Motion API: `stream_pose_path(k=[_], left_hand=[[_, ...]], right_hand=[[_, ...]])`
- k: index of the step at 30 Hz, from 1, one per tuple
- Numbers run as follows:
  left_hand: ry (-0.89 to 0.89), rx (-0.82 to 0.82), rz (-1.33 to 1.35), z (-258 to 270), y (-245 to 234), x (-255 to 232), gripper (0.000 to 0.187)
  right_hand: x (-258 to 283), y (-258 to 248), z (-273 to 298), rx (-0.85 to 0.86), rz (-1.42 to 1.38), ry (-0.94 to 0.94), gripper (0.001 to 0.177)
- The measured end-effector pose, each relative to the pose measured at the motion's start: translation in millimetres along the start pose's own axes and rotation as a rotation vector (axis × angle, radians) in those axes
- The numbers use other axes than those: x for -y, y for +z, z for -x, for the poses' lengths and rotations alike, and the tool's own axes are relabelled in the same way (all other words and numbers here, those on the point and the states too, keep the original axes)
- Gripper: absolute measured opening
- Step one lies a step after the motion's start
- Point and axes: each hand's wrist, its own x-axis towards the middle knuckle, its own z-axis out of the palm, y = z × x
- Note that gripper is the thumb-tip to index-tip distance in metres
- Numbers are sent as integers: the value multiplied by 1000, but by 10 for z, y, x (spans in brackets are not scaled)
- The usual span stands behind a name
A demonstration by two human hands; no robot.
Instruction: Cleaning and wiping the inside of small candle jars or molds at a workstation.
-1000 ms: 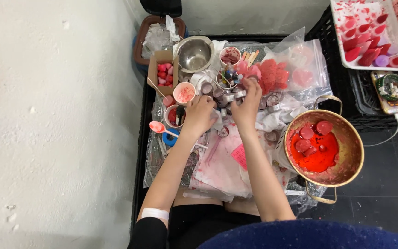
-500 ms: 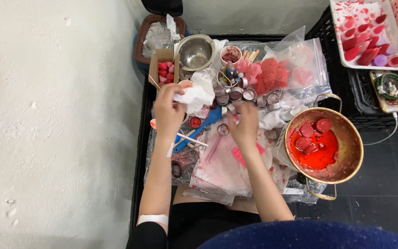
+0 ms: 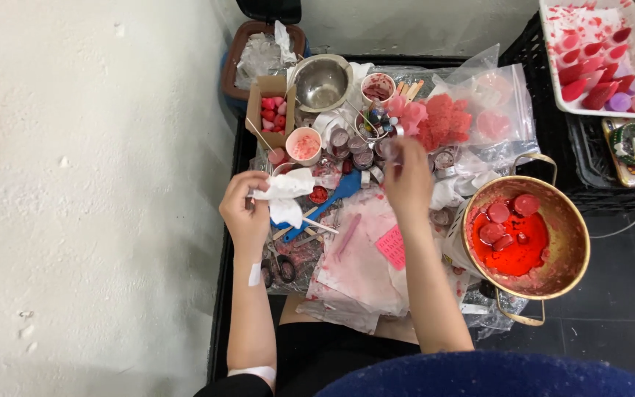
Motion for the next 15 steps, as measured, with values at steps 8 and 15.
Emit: stream_pose_path(k=[8,15], left_hand=[[-51,33,14,135,29,100,17],[40,-43,-11,245,89,243,31]], right_hand=[[41,63,2,-104,21,-24,44],[-90,-95,816,110,273,-84,53]])
